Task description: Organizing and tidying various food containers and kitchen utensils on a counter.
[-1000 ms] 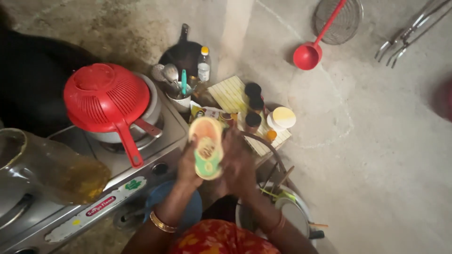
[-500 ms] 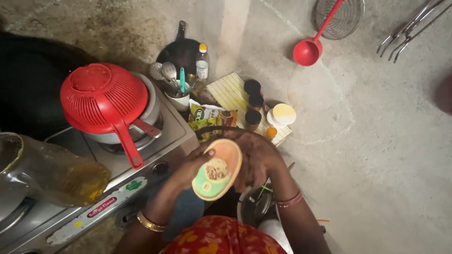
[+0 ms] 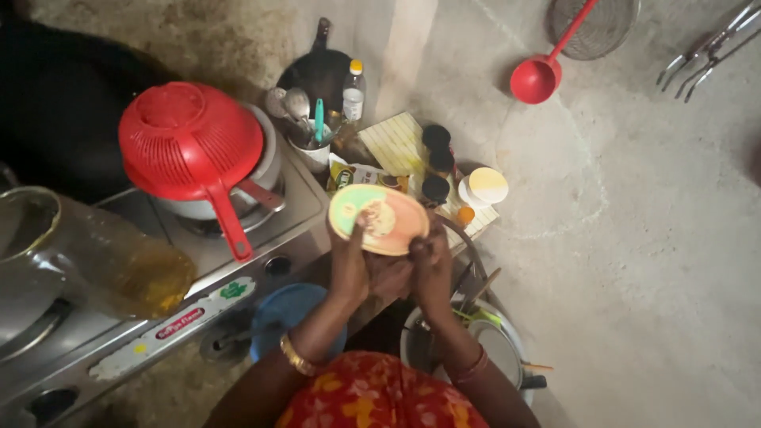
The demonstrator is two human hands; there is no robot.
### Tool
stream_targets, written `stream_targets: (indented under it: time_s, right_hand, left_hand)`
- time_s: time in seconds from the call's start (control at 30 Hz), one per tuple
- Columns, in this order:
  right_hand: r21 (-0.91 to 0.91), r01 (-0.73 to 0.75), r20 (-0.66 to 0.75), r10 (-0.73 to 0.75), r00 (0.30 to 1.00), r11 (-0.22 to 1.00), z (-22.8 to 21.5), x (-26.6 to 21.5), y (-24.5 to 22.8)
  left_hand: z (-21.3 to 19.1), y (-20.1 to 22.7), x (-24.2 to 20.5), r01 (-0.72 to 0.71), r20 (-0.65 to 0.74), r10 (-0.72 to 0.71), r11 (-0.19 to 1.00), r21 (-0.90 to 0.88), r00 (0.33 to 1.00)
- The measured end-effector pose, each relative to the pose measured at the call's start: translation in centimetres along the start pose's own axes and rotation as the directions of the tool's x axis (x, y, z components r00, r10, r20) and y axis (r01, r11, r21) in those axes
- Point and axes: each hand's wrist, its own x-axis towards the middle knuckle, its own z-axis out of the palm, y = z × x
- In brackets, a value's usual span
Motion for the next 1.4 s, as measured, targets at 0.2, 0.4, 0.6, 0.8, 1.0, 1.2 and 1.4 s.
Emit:
stream_targets:
  time_s: [0.2, 0.4, 0.6, 0.8, 1.0, 1.2, 1.4]
  right_hand:
    - [-0.135, 0.055, -0.034, -0.06, 0.998, 0.989, -5.3, 4.6, 4.6]
    - [0.203, 0.052, 0.314, -0.115, 0.942, 0.978, -2.0, 2.5, -2.5]
    - [0.193, 0.168, 0.441, -0.238, 0.865, 0.967, -0.1, 6.6, -6.0]
    - [-0.096, 0.071, 0.241, -0.046, 0.969, 0.993, 0.0, 1.3, 1.6]
    - [0.334, -0.097, 0.226, 0.02, 0.974, 0.937, -3.7, 6.3, 4.6]
    - [-0.12, 0.214, 0.084, -0.205, 0.975, 0.969, -2.9, 24.2, 8.6]
    - [-0.412, 0.197, 0.032, -0.202, 0.979, 0.89, 6.9, 33.5, 6.3]
  left_hand:
    - [-0.4, 3.2, 1.8, -0.015, -0.028, 0.011, 0.988, -0.151, 1.0]
    - [1.3, 4.7, 1.1, 0.176, 0.252, -0.138, 0.975, -0.134, 0.958]
    - [1.6, 3.8, 0.4, 0.283, 0.326, -0.264, 0.959, -0.013, 0.908]
    - [-1.1, 2.5, 2.6, 0.186, 0.206, -0.156, 0.974, -0.133, 0.966]
    - [-2.7, 3.9, 6.0, 0.025, 0.037, -0.024, 0.998, -0.051, 0.999]
    - [-7.5, 1.1, 11.4, 0.105, 0.06, -0.107, 0.994, 0.026, 0.992]
    - [-9.4, -2.6, 15.5, 0.255, 0.113, -0.241, 0.959, -0.125, 0.964]
